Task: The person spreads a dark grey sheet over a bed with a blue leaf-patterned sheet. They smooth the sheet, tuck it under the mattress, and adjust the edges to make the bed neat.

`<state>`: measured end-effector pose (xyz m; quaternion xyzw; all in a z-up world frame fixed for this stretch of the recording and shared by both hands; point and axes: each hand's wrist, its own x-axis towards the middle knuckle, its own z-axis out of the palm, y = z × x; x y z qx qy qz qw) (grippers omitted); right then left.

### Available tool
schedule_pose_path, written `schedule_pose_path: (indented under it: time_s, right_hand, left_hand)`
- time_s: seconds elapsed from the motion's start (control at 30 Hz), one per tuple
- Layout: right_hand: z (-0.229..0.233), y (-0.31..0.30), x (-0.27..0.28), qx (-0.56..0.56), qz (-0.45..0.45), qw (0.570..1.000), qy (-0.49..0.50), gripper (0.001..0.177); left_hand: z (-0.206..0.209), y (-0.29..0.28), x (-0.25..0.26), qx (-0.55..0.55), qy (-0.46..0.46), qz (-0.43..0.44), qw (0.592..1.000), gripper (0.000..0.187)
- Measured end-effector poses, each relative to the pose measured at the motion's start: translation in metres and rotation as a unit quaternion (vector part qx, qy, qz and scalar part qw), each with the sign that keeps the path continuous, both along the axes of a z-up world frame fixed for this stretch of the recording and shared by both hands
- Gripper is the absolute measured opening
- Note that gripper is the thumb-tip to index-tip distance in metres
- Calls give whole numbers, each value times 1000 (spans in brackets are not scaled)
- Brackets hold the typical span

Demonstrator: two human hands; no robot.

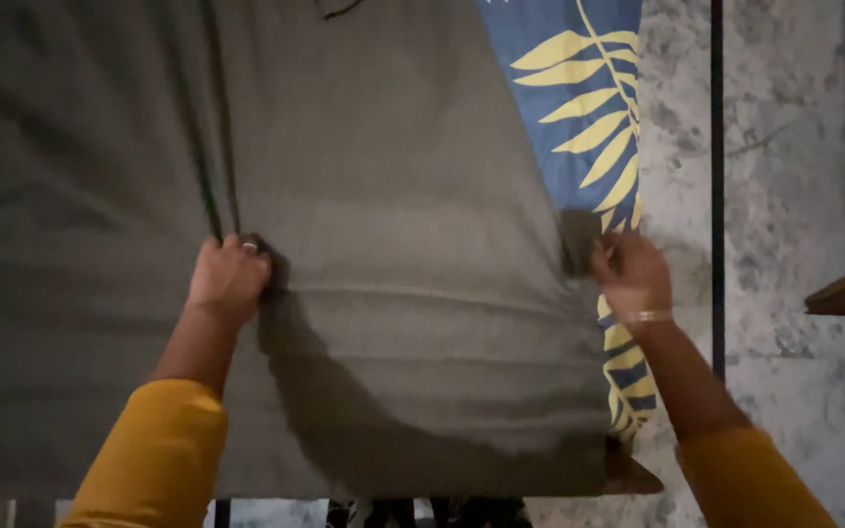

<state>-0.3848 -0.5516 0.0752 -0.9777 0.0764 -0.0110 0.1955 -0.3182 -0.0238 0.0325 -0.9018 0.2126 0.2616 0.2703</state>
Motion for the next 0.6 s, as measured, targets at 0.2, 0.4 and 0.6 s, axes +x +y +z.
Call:
schedule_pose_path:
  time_s: [0.2, 0.4, 0.6]
  right_hand:
    - [-40, 4, 119, 128, -116, 976, 131, 33]
    - [-56, 10, 141, 227, -170, 944, 168, 31]
    - [-68, -41, 122, 383, -405, 830, 24, 21]
  left_hand:
    - [-26, -16, 25, 46, 33, -12, 998, 18]
    - [-61, -8, 38, -1, 39, 24, 999, 16]
    - [-55, -14, 34, 22, 44, -16, 999, 18]
